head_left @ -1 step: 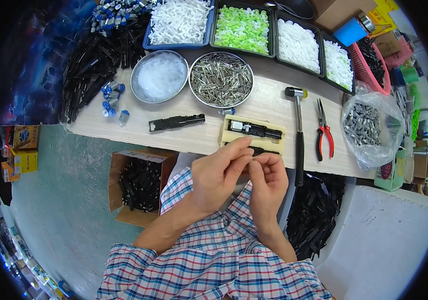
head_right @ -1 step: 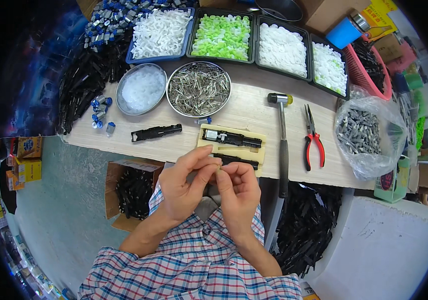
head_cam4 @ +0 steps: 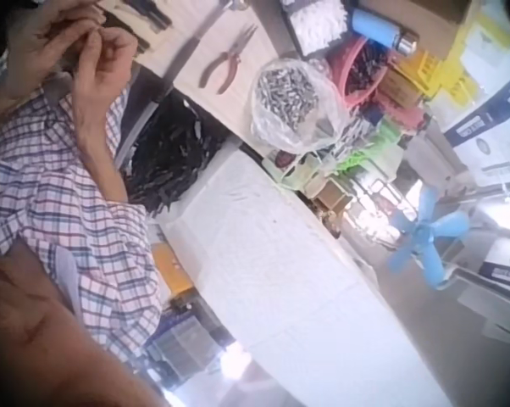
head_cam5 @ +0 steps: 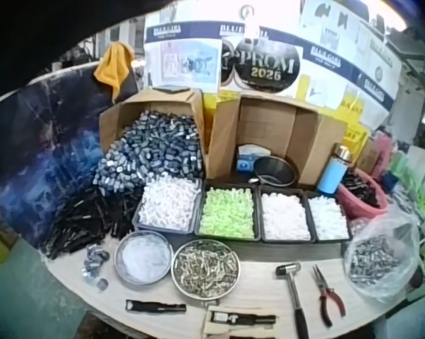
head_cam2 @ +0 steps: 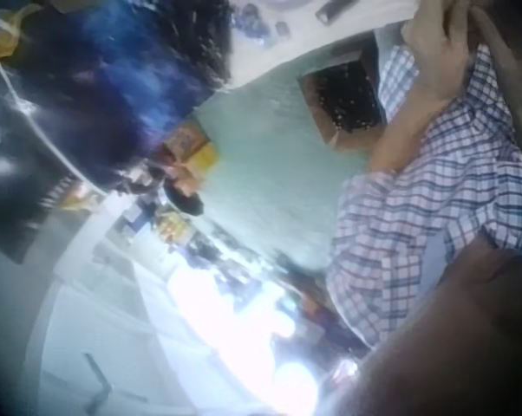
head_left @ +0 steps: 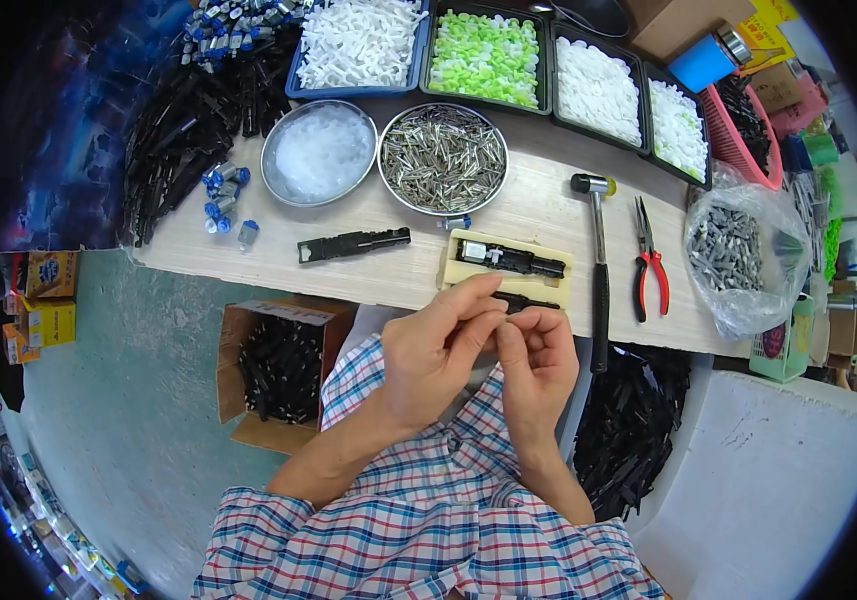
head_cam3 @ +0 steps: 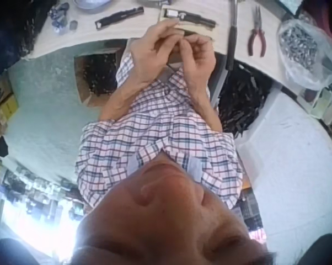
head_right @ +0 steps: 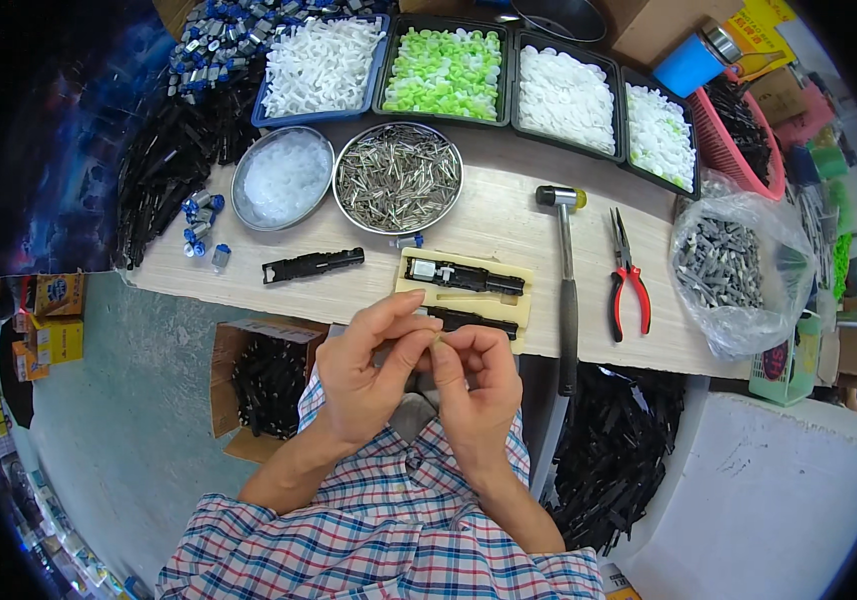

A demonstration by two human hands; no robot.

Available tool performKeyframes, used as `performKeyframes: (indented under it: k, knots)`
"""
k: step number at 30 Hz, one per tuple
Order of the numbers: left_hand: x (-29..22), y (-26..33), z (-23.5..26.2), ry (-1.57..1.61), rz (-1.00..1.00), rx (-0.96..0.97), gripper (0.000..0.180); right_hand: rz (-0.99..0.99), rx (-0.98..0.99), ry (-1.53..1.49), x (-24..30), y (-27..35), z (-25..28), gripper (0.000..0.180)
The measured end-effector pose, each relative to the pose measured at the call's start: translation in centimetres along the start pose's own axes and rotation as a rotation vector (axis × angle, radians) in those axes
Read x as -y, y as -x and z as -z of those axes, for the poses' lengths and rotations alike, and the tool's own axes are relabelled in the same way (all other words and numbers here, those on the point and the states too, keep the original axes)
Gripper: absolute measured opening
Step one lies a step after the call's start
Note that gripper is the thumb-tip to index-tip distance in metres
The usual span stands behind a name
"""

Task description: Manually assemble small mechanical or toy components using a hammer and pliers at a workbench.

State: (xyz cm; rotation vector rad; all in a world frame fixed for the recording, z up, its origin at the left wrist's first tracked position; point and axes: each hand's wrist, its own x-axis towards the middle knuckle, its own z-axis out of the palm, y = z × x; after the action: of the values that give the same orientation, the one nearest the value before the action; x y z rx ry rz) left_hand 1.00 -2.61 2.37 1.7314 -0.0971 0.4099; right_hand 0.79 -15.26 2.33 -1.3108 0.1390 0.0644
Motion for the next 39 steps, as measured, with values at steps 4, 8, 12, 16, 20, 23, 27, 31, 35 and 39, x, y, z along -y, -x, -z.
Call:
performKeyframes:
  k: [4,8,12,16,20,23,27,31,35,39]
  knots:
    - [-0.5,0.0,0.7,0.322,0.377,-0.010,0.029,0.290,0.145,0.535,1.1,-0.6,0.9,0.012]
    - [-0.1,-0.4,1.6,0.383,0.491,0.092,0.028,0.499,0.274,0.609,1.1,-1.4,2.0,0.015]
    - [0.1,-0.1,1.6,0.384,0.524,0.118,0.024,0.631,0.315,0.706,0.6,-1.5,2.4,0.020]
    - [-0.1,-0.1,1.7,0.302,0.499,0.175,0.018,0.671,0.322,0.761,0.2,-1.7,2.7,0.024]
    - [-0.3,0.0,1.4,-0.152,0.154,0.116,0.014,0.804,0.290,0.912,-0.1,-2.4,3.0,0.028]
    - [1.5,0.3,1.0,-0.247,-0.145,-0.117,0.018,0.896,0.215,1.059,-0.3,-3.6,3.1,0.027]
    - [3.6,0.4,1.9,-0.421,-0.433,0.057,0.013,0.892,0.213,1.144,-0.8,-4.4,3.1,0.024]
    - [4.7,0.9,1.5,-0.505,-0.486,0.176,0.010,0.890,0.227,1.162,-1.1,-5.2,2.9,0.023]
    - [5.5,0.7,1.4,-0.569,-0.553,0.251,0.008,0.860,0.262,1.180,-1.1,-5.5,2.9,0.022]
    - [7.3,2.0,1.0,-0.649,-0.593,0.310,0.011,0.826,0.268,1.163,-0.6,-5.3,2.6,0.021]
